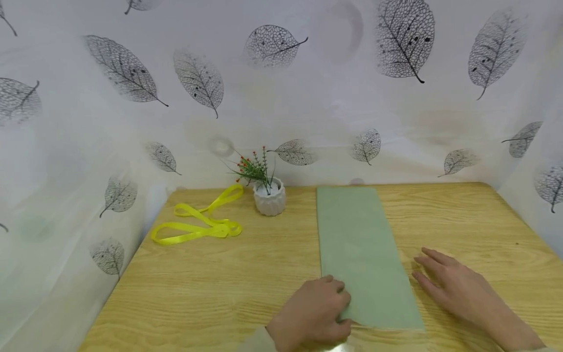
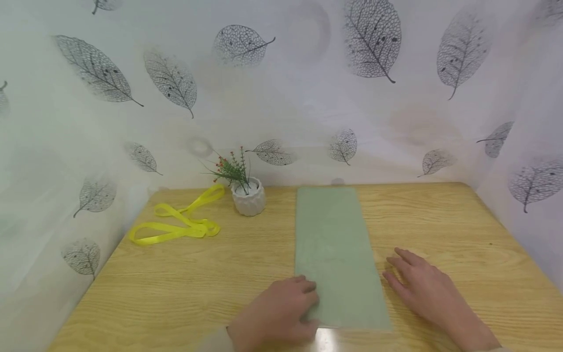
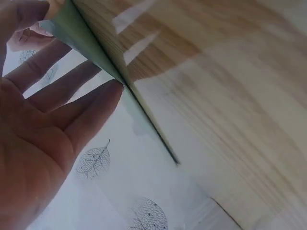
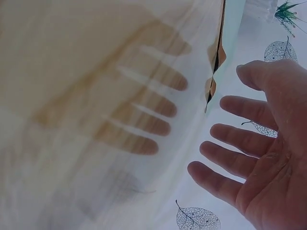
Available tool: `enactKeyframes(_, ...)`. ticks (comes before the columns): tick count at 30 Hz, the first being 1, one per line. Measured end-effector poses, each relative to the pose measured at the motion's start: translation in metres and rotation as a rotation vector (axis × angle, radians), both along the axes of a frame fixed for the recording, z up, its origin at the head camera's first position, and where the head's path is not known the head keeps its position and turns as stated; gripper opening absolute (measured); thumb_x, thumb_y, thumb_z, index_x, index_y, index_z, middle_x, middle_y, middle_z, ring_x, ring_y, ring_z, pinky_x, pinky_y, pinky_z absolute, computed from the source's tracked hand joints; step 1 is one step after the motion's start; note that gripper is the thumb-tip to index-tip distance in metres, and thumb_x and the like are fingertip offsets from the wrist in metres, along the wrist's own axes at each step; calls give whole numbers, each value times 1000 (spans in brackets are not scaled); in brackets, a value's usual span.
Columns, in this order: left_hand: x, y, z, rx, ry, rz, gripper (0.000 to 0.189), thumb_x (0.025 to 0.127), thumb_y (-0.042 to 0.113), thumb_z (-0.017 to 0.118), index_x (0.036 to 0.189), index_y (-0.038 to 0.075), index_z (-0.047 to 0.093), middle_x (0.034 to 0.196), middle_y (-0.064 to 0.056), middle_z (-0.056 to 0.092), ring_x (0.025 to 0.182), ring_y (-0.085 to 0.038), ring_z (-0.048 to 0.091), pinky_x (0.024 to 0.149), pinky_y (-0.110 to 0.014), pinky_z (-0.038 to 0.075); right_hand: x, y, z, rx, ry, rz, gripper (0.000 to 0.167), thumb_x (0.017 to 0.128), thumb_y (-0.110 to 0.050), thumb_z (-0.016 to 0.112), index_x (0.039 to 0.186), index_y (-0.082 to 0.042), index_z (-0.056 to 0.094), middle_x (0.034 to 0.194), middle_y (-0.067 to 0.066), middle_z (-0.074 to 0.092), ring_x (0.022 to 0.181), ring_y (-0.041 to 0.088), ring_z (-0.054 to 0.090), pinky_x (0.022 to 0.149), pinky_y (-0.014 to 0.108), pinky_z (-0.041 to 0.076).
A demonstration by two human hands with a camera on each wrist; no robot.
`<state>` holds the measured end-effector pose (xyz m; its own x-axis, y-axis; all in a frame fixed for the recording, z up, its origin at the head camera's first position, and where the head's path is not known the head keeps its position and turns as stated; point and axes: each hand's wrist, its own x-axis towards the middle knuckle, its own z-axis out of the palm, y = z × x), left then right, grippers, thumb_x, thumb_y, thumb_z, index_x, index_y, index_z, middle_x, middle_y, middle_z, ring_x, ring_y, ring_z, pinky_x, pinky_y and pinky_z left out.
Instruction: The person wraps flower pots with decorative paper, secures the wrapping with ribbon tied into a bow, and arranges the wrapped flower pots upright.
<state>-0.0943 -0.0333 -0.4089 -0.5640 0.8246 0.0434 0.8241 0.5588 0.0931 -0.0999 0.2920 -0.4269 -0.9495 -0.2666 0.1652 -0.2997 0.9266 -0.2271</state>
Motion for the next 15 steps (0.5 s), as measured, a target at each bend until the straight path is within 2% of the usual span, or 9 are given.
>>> enactKeyframes(2, 2, 3, -1, 8, 48, -13, 23, 93, 31, 67, 71, 25, 62, 75, 13, 56, 70, -3, 50, 61, -14, 36, 1, 1, 0, 1, 4, 0, 37, 95, -31, 72, 121, -5, 73, 134, 28, 64, 113, 49, 65, 80, 64, 56)
enactKeyframes(5, 6, 7, -2, 13, 95, -8, 21, 94, 23, 68, 73, 26, 67, 77, 12, 59, 69, -2, 48, 61, -12, 36, 3, 2, 0, 12, 2, -5, 36, 95, -29, 72, 121, -4, 73, 131, 28, 65, 113, 49, 65, 83, 65, 55)
enactKeyframes(7, 8, 9, -3, 22, 104, 1, 19, 95, 19, 68, 77, 25, 69, 76, 12, 57, 61, -1, 41, 55, -11, 32, 4, 4, 0, 13, -11, -8, 36, 96, -29, 72, 121, -3, 73, 129, 28, 66, 112, 49, 66, 85, 65, 54)
enactKeyframes(11, 9, 7, -4, 57, 75, 34, 16, 95, 15, 69, 81, 23, 65, 72, 11, 53, 56, 2, 36, 48, -11, 28, 5, 6, -1, 2, -29, -7, 35, 97, -29, 71, 119, -3, 73, 125, 26, 69, 110, 48, 67, 86, 65, 54)
enactKeyframes(15, 8, 3, -4, 101, 14, 74, 8, 94, 14, 69, 91, 20, 64, 76, 12, 58, 59, 5, 42, 51, -9, 34, 7, 7, -3, -25, 1, 19, 31, 95, -26, 73, 115, -3, 75, 121, 22, 72, 105, 45, 70, 86, 62, 55)
